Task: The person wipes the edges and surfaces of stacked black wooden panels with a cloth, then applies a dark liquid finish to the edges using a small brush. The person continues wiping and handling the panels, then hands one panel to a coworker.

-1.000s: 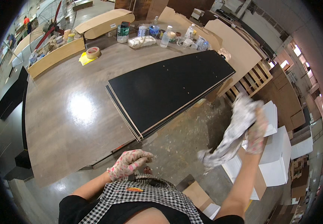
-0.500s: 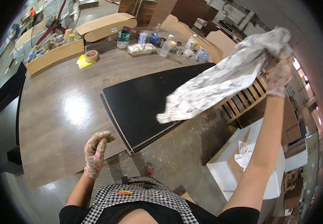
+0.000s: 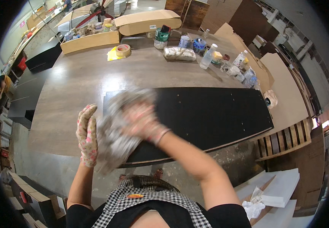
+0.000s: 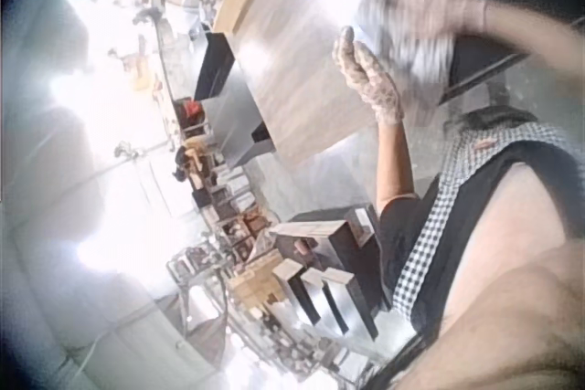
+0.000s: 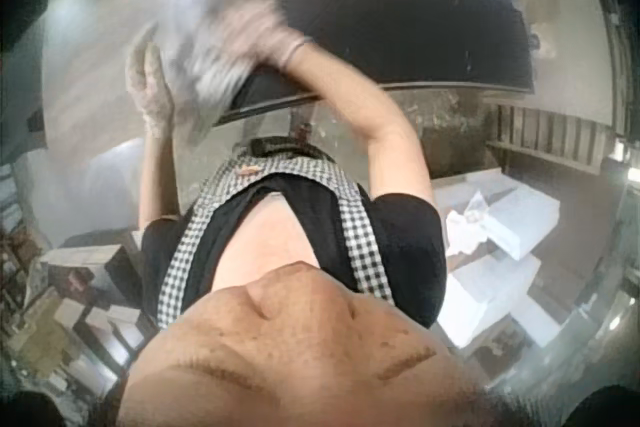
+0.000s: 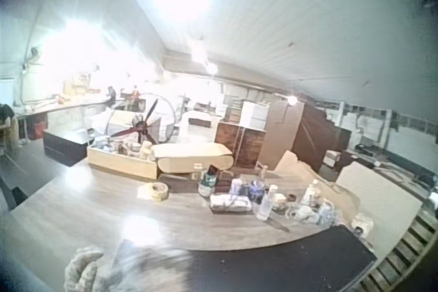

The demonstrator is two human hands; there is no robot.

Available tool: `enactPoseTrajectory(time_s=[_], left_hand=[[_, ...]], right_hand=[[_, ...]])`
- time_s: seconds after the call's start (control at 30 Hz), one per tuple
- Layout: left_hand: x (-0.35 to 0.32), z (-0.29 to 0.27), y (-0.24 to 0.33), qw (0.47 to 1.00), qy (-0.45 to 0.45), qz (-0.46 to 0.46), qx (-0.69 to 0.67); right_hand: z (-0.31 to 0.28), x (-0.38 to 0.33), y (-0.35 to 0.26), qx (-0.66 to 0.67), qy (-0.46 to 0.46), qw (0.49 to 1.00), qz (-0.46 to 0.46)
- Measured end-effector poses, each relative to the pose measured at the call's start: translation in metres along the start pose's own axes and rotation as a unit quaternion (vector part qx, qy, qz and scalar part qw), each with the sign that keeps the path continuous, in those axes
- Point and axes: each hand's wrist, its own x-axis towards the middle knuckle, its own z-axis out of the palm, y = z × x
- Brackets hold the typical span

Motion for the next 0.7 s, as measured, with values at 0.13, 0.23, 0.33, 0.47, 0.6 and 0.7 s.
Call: enactPoseTrajectory(time_s=[0.13, 0.23, 0.33, 0.47, 0.6, 0.7], left_hand=[[0.003, 0.002, 0.001, 0.997, 0.04, 0.011, 0.067], [0.01, 0.001, -0.007, 0.998, -0.002, -0.005, 0.058], [0.03, 0.013, -0.01, 0.996, -0.065, -0.02, 0.057], [0.066, 0.059, -0.008, 0.985, -0.15, 0.033, 0.084], [0.087, 0.111, 0.001, 0.96, -0.249, 0.082, 0.099], [0.089, 0.136, 0.006, 0.945, -0.297, 0.093, 0.103]], right_hand=[[0.011, -0.065, -0.035, 0.142, -0.012, 0.976, -0.167], [-0.018, -0.134, 0.103, -0.176, 0.109, 0.978, 0.014], [-0.087, -0.188, 0.238, -0.169, -0.097, 0.936, 0.294], [-0.069, -0.156, 0.207, -0.132, 0.128, 0.941, 0.286], [-0.011, -0.165, 0.113, -0.12, 0.007, 0.992, 0.038], [-0.047, -0.248, 0.169, -0.148, 0.03, 0.975, 0.161]])
